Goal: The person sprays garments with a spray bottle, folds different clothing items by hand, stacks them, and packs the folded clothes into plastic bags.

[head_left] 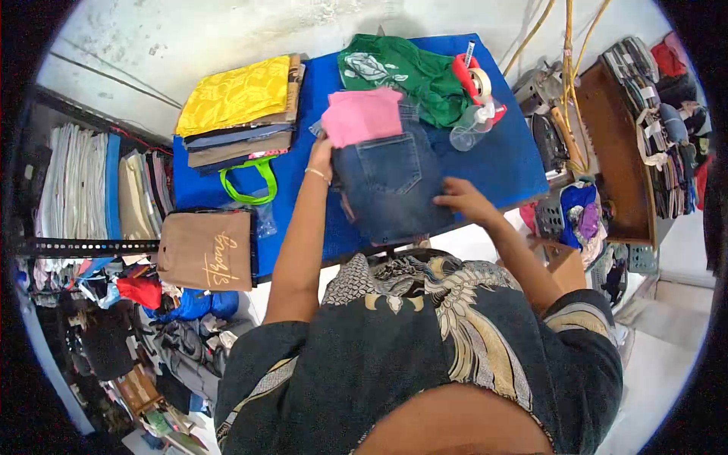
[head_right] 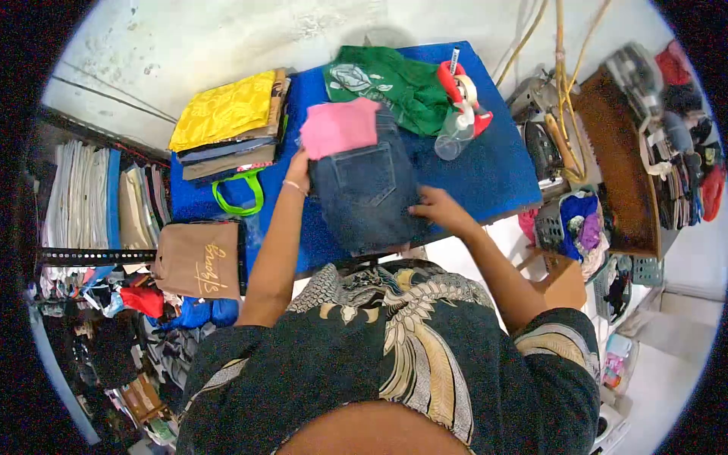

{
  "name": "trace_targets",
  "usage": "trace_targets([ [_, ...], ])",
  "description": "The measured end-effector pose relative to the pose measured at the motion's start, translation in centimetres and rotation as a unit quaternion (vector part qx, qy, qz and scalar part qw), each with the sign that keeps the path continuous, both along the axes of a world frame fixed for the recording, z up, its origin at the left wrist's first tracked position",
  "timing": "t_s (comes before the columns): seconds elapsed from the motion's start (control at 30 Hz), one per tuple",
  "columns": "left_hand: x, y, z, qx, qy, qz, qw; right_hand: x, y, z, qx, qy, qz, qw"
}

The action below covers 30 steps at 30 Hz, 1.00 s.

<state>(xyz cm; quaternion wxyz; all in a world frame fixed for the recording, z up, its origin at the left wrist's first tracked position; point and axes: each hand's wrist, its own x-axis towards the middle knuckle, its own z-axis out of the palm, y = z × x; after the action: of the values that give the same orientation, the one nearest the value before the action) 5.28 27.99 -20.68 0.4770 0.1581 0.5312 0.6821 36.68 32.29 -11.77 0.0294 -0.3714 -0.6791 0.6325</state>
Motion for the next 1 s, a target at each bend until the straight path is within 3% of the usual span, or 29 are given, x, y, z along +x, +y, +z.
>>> trace_targets([
  [0.07,0.2,-0.6,1.8,-0.025,0.023,0.031,0.999,-0.2,1.1,-2.2,-0.006,0.001,0.044,0.999],
  [0.1,-0.2,-0.5,2.5,-0.06,0.101,0.042,0.992,0.2,1.3,-2.5,-0.012,0.004,0.047,0.999],
  [0.17,0.3,-0.9,4.7,-0.093,0.187,0.127,0.97,-0.3,1.1,-0.1,0.273,-0.092,0.038,0.957],
  [0.2,-1.4,-0.5,2.5,-0.121,0.379,0.188,0.898,-1.0,1.2,1.1,0.273,-0.085,0.04,0.957],
  [0.27,2.1,0.7,7.6,-0.04,0.642,0.287,0.709,-2.7,0.6,2.8,0.54,0.039,-0.032,0.84],
  [0.3,4.8,2.1,10.7,0.056,0.632,0.234,0.736,-4.0,0.0,2.7,0.554,0.016,0.005,0.832],
  [0.33,6.1,3.2,11.8,0.068,0.75,0.141,0.643,-5.2,-0.7,2.2,0.566,-0.009,0.041,0.823],
  [0.37,8.7,3.7,14.1,-0.132,0.708,-0.064,0.691,-6.4,-1.6,-0.3,0.55,-0.014,0.098,0.829],
  [0.43,8.4,4.8,6.6,-0.083,0.804,-0.06,0.586,-7.8,-3.4,-3.8,0.55,0.009,0.105,0.828],
  [0.47,7.9,4.1,6.0,-0.124,0.814,-0.099,0.559,-8.1,-3.4,-3.7,0.535,0.026,0.109,0.838],
  [0.5,6.8,4.3,4.6,-0.095,0.775,-0.089,0.618,-8.2,-2.3,-2.7,0.538,0.029,0.107,0.835],
  [0.53,5.8,4.4,3.6,-0.065,0.732,-0.084,0.673,-7.5,-0.7,-1.1,0.46,0.039,0.167,0.871],
  [0.6,5.5,4.4,4.4,-0.057,0.74,-0.085,0.665,-4.4,2.3,0.3,0.468,0.079,0.093,0.875],
  [0.63,6.0,4.3,5.3,-0.107,0.76,-0.118,0.63,-2.5,4.1,0.3,0.549,0.109,-0.04,0.828],
  [0.67,6.4,4.5,6.2,-0.158,0.776,-0.148,0.592,-1.3,5.7,0.7,0.558,0.121,-0.154,0.807],
  [0.7,6.8,4.9,6.8,-0.165,0.759,-0.15,0.612,-0.6,7.4,0.7,0.556,0.133,-0.266,0.776],
  [0.77,6.6,7.2,6.6,-0.176,0.748,-0.162,0.62,0.0,10.9,-1.5,0.512,0.166,-0.261,0.801],
  [0.8,6.6,8.2,6.5,-0.178,0.736,-0.178,0.629,0.2,12.2,-3.6,0.53,0.166,-0.204,0.806],
  [0.83,7.1,8.9,7.5,-0.154,0.779,-0.173,0.582,0.0,12.9,-5.2,0.528,0.171,-0.201,0.807],
  [0.87,7.0,9.8,7.7,-0.158,0.779,-0.171,0.582,-0.3,13.2,-6.2,0.502,0.175,-0.173,0.829],
  [0.93,6.9,11.5,8.1,-0.031,0.876,-0.229,0.424,-0.5,14.0,-6.5,0.471,0.174,-0.145,0.853],
  [1.0,7.1,12.3,9.4,-0.073,0.858,-0.328,0.388,-1.0,14.8,-4.3,0.511,0.131,-0.088,0.845],
])
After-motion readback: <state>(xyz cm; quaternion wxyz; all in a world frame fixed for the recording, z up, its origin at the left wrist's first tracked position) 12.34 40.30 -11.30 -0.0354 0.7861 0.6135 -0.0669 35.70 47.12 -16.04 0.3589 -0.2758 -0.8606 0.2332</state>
